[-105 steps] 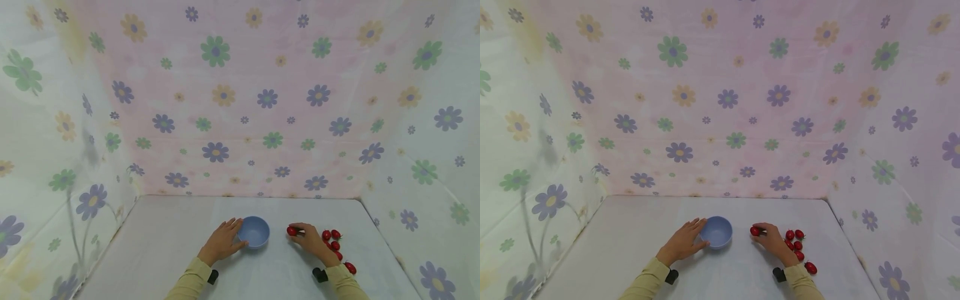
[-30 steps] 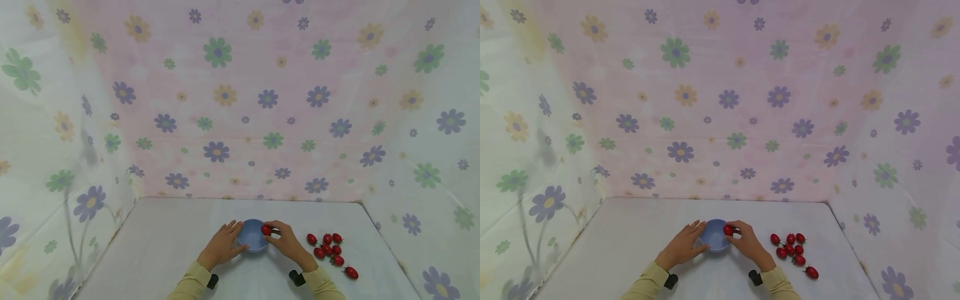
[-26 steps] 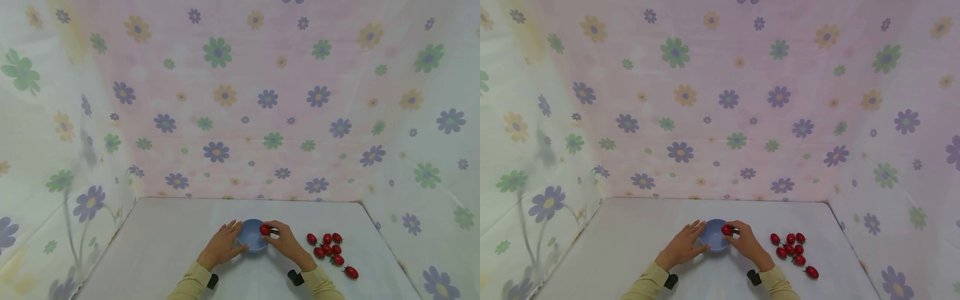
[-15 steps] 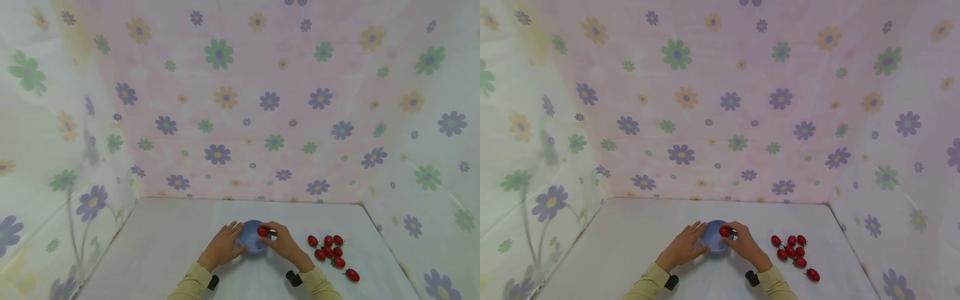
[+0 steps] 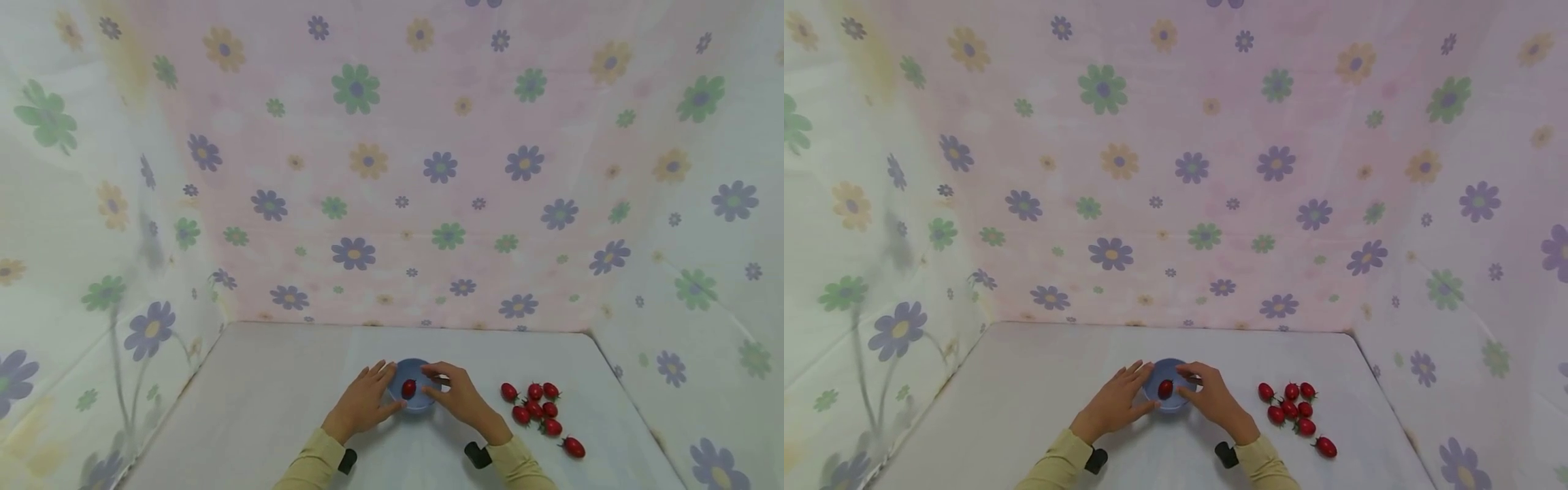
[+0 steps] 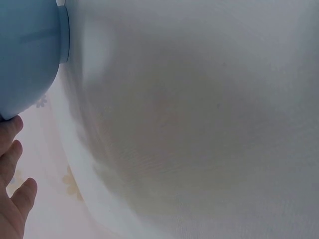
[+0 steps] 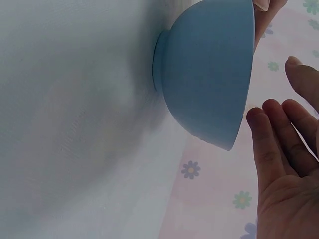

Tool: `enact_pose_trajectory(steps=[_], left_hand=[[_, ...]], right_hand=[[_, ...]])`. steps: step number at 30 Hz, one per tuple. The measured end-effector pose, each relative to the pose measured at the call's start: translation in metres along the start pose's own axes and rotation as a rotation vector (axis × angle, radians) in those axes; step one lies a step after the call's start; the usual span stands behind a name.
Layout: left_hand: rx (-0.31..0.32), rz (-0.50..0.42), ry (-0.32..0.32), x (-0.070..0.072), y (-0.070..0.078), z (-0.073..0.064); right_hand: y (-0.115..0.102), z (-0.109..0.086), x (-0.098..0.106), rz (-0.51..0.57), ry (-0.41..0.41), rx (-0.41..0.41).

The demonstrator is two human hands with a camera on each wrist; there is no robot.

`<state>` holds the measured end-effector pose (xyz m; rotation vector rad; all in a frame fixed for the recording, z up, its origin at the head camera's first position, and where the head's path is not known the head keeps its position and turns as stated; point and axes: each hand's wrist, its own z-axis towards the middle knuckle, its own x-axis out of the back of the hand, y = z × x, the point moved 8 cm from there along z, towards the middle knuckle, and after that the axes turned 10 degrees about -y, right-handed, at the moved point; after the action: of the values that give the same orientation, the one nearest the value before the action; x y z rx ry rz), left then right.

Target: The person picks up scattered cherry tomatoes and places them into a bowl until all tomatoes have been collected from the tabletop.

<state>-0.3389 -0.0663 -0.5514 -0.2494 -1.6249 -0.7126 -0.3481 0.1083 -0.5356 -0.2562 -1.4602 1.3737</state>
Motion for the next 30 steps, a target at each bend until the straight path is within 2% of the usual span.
enact_pose_trajectory(steps=[14, 19, 22, 30], left_hand=[[0.019, 0.002, -0.008, -0.001, -0.001, 0.003], [0.006, 0.0, 0.008, 0.001, 0.0, 0.003], [0.008, -0.007, 0.017, 0.002, 0.0, 0.003], [0.016, -0.022, 0.004, 0.002, 0.001, 0.001]], right_hand=[[-0.011, -0.011, 0.012, -0.007, 0.06, 0.043], [-0.009, -0.02, 0.017, -0.069, 0.086, 0.041], [-0.005, -0.027, 0.018, -0.118, 0.105, 0.022], [0.012, -0.047, 0.027, -0.137, 0.17, -0.117]])
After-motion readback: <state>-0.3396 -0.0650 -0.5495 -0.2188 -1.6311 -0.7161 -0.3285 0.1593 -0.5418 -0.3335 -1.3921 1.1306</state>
